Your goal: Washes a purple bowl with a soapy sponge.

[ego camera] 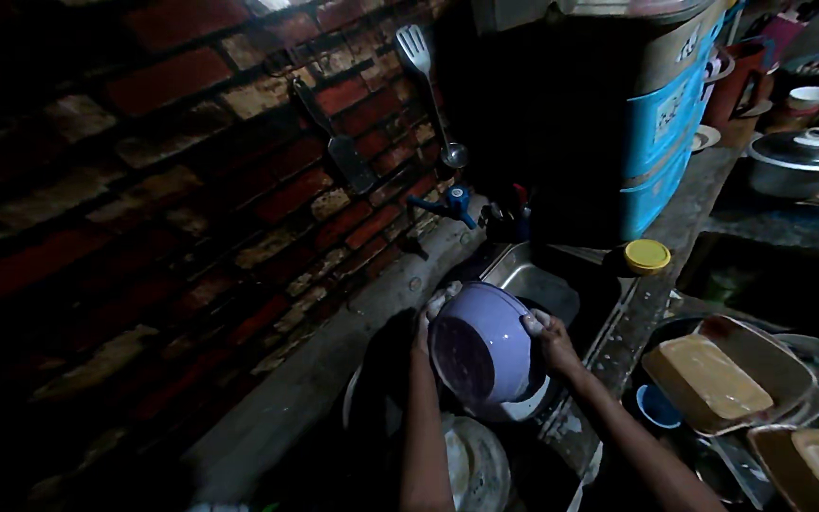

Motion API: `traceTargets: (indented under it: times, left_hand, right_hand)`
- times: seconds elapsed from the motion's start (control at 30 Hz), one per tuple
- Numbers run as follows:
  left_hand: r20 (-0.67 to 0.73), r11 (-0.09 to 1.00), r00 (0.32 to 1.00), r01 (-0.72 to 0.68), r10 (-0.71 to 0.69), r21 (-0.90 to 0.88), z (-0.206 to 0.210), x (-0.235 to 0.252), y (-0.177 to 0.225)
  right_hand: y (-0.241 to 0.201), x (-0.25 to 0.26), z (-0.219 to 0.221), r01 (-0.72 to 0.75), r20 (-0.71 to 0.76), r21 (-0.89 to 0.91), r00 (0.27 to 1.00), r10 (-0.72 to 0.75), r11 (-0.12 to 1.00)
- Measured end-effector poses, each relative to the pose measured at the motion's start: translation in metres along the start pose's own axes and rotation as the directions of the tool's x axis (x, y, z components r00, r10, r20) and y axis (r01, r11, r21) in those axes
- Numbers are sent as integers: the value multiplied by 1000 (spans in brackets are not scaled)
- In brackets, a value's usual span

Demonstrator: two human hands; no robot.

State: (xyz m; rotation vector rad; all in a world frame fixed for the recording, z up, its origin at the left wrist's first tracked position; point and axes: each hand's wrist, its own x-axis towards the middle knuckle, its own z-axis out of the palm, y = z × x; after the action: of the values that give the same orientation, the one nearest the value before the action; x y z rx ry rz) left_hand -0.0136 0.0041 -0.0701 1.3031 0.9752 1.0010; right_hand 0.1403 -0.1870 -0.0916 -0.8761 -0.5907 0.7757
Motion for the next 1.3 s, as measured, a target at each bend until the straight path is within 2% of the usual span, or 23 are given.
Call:
traceTargets:
  times: [0.03, 0.1, 0.13, 0.17, 0.23, 0.27, 0.33, 0.4, 0.47, 0.53, 0.57, 0.6, 0.67, 0.7, 0.77, 0.83, 0.9, 0.97, 1.03, 1.13, 1.2, 1.3]
  left_hand:
    - [-63, 995, 998, 23, -17, 93, 2, -10, 5]
    - [-194, 946, 980, 30, 36, 323, -3, -16, -1]
    - [-206, 941, 976, 3, 71, 339, -3, -17, -8]
    - [-184, 960, 978, -45, 99, 276, 0, -23, -16]
    - [-159, 973, 963, -203, 218, 109, 22, -39, -22]
    - [-153, 952, 940, -293, 304, 88, 35, -47, -27]
    - [-134, 883, 882, -420, 451, 209, 59, -66, -37]
    - [28, 715, 823, -508, 567, 480, 71, -85, -38]
    - [243, 463, 769, -571, 591, 679, 83, -90, -22]
    - [384, 314, 781, -571, 493, 759, 98, -86, 12]
    - [407, 325, 830, -533, 381, 781, 103, -80, 32]
    - [402, 383, 886, -463, 233, 799, 106, -69, 51]
    - [372, 612, 928, -292, -5, 735, 99, -30, 63]
    - [364, 696, 930, -227, -53, 681, 87, -11, 56]
    - [360, 740, 932, -218, -34, 637, 62, 6, 36]
    - [380, 730, 925, -275, 23, 625, 55, -12, 28]
    - [430, 761, 898, -341, 91, 552, 61, -36, 21]
    - [499, 770, 858, -400, 123, 498, 69, -37, 26]
    - [458, 753, 881, -381, 118, 537, 67, -13, 22]
    - [355, 726, 933, -286, 61, 626, 47, 3, 11]
    - [382, 698, 920, -327, 82, 637, 42, -21, 6]
    - [523, 683, 848, -430, 82, 591, 65, -65, 25]
  right_hand:
    - [3, 1, -3, -8, -44, 38, 999, 10, 999]
    - [8, 4, -6, -7, -142, 174, 989, 32, 985]
    - [8, 7, -6, -8, -197, 264, 978, 62, 965]
    - [7, 10, -5, -12, -256, 347, 961, 108, 938]
    - [8, 16, -1, -21, -352, 513, 907, 233, 858]
    - [10, 19, 2, -7, -386, 571, 880, 276, 821]
    - [14, 25, 10, 15, -449, 604, 833, 324, 797]
    - [17, 31, 17, -6, -490, 568, 801, 344, 823]
    - [19, 37, 21, -51, -502, 494, 798, 332, 868]
    - [17, 40, 26, -92, -487, 411, 819, 303, 907]
    - [16, 40, 29, -113, -479, 372, 827, 294, 922]
    - [15, 40, 31, -129, -471, 328, 836, 281, 936]
    - [12, 35, 34, -139, -437, 261, 865, 245, 955]
    - [11, 33, 32, -130, -427, 249, 875, 229, 960]
    - [6, 31, 21, -78, -408, 263, 894, 184, 962]
    - [5, 36, 7, -29, -395, 283, 907, 144, 959]
    - [10, 40, 0, -53, -381, 281, 910, 162, 958]
    - [20, 37, 3, -113, -319, 267, 927, 198, 957]
    - [27, 26, 7, -133, -255, 286, 944, 210, 949]
    - [22, 19, 7, -69, -275, 349, 946, 173, 934]
    - [23, 24, -1, -46, -316, 385, 932, 178, 922]
    - [39, 23, -2, -85, -289, 405, 932, 216, 910]
